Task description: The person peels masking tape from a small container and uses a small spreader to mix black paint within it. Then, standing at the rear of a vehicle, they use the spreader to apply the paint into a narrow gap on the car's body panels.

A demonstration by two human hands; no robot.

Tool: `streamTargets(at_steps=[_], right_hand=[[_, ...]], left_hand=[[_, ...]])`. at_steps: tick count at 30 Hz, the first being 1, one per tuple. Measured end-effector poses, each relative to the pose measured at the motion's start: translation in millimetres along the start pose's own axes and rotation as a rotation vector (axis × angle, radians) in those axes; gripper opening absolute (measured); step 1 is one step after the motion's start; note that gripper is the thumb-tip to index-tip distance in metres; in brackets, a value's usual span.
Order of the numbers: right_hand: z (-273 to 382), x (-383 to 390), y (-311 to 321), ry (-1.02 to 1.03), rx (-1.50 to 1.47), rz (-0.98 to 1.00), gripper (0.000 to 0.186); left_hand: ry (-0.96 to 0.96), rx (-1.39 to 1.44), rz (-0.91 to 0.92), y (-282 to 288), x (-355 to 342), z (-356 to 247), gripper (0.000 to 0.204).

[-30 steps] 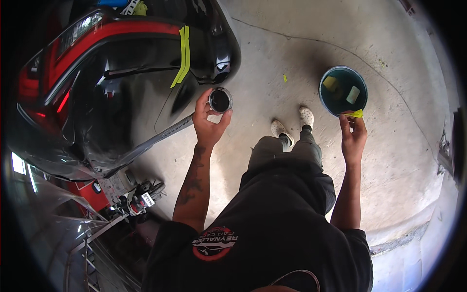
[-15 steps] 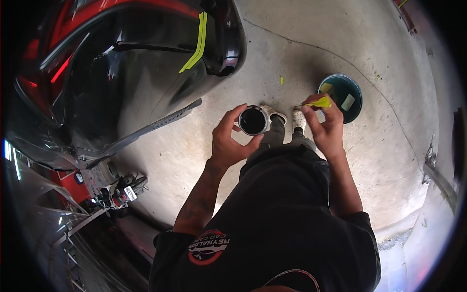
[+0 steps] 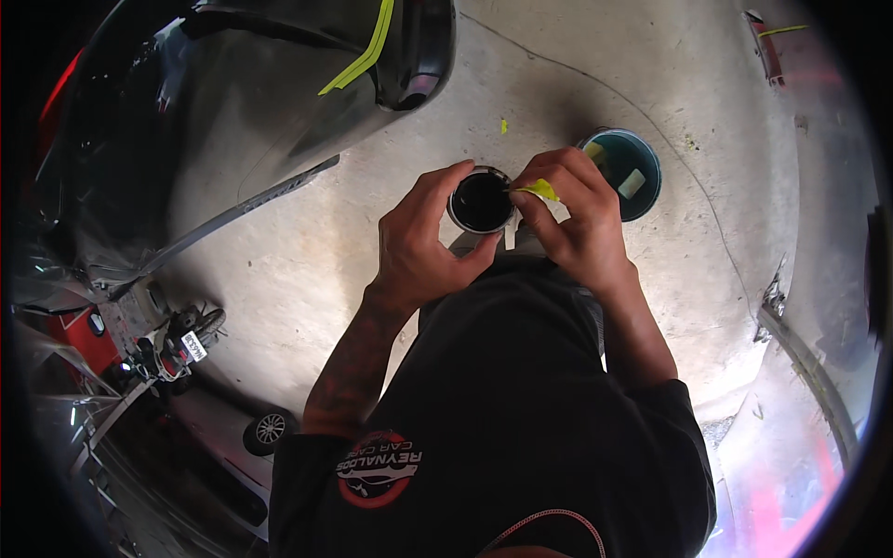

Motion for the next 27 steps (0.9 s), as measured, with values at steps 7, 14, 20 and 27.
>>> streamTargets(at_steps=[7,14,20,27], right_hand=[[6,-1,-4,0.094,0.229,0.051,0.024],[5,-2,1,0.044,0.171,0.031,0.019],[-16,4,5,-0.186,-0.143,0.024,0.015],[-50,23,-2,-0.412,-0.368,-0.056,0.012]], left_hand=[[0.008,0.002,-0.010,-4,0,1,0.066],[0.006,-0.016,0.013,-10,3,5,0.069],[0.019,0.001,0.009,-9,1,5,0.068],[0.010,0.015,0.005,-5,-2,7,0.068]])
Point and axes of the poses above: each hand's wrist, its own x-axis away from the middle knuckle, its own y-axis out of the back of the hand, z = x × y, the point moved 9 cm from there along -x, towards the middle knuckle
